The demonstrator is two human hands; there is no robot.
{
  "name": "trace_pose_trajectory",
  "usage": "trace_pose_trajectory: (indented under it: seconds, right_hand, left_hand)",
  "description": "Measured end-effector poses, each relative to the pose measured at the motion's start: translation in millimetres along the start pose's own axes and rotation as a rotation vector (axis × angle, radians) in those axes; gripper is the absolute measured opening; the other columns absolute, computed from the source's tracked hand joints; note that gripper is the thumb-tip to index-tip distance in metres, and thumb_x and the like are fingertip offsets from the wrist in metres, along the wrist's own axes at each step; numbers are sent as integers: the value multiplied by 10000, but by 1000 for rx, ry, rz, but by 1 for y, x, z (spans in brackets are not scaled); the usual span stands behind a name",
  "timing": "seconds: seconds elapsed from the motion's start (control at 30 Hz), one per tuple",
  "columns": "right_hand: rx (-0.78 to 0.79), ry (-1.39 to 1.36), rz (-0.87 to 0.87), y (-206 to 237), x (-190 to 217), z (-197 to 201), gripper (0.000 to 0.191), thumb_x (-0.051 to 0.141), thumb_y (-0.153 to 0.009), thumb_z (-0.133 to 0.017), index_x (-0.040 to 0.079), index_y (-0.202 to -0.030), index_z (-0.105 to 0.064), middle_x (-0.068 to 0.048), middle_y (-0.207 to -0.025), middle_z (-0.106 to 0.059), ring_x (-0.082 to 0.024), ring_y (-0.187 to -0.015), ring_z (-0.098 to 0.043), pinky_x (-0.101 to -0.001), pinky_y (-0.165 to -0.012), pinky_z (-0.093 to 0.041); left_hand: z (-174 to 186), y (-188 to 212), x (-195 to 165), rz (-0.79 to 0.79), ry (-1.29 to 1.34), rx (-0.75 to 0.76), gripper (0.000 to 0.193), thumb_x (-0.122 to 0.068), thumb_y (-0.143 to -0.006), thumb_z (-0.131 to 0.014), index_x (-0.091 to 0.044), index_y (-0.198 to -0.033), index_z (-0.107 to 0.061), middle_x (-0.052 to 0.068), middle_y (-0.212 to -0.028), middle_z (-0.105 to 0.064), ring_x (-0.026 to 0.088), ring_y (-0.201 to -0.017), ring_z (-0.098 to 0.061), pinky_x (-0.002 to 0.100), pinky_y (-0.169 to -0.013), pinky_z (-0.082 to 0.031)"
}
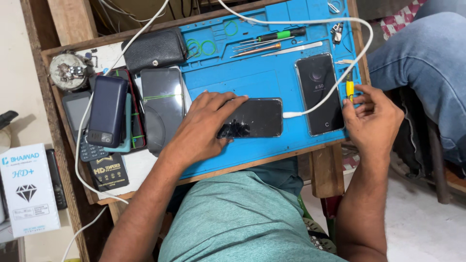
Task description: The person disassembles a smartphone, removes the back cover and battery, and uses a metal tool to pry and adjust internal components. They handle multiple phones and tools on a cluttered workbench.
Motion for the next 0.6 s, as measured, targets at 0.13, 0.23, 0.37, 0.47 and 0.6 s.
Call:
trace_pose_trajectory:
  seconds: [0.13,0.23,0.37,0.47,0.6]
  right_hand:
    - [-10,63,60,1,1,-3,274,-16,-940,-819,-51,-1194,-724,-113,-951,-721,-129,-778,-666,-248,-710,-536]
    - [-53,103,71,2,1,-1,279,-4,-944,-849,-48,-1192,-730,-118,-954,-721,-147,-773,-672,-247,-719,-546]
    - [-167,12,131,6,19,6,220,11,-1023,-816,-28,-1218,-721,-128,-1046,-705,-160,-872,-731,-241,-736,-584]
    - [-111,114,279,9,59,-3,287,92,-968,-879,-31,-1179,-728,-157,-1059,-713,-228,-885,-710,-298,-750,-565]
    - [215,145,483,15,127,-52,752,422,-679,-883,49,-1293,-661,-241,-1302,-620,-423,-1192,-602,-511,-1001,-491]
  left_hand:
    - [0,-5,8,-12,-25,18,962,-14,-563,-880,-151,-1451,-537,110,-1428,-567,336,-1288,-511,576,-1214,-262]
    - [2,-2,14,-14,-18,2,943,-39,-573,-884,-152,-1443,-539,103,-1399,-588,319,-1322,-509,592,-1227,-237]
    - [10,5,17,24,8,-14,936,-119,-591,-913,-161,-1442,-527,102,-1389,-586,322,-1335,-500,584,-1240,-235]
    - [16,8,15,15,-36,-54,995,-181,-570,-952,-156,-1458,-503,142,-1430,-537,358,-1364,-459,590,-1219,-245]
    - [25,13,21,-47,-81,-119,1106,-391,-545,-964,-167,-1502,-457,198,-1500,-460,398,-1420,-406,606,-1220,-229]
Point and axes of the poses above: each hand's wrist, its own y-axis away from the middle knuckle, its own z-axis out of the back of the hand, x = y × z, the point moved 5 cm from there along -y, towards the middle knuckle
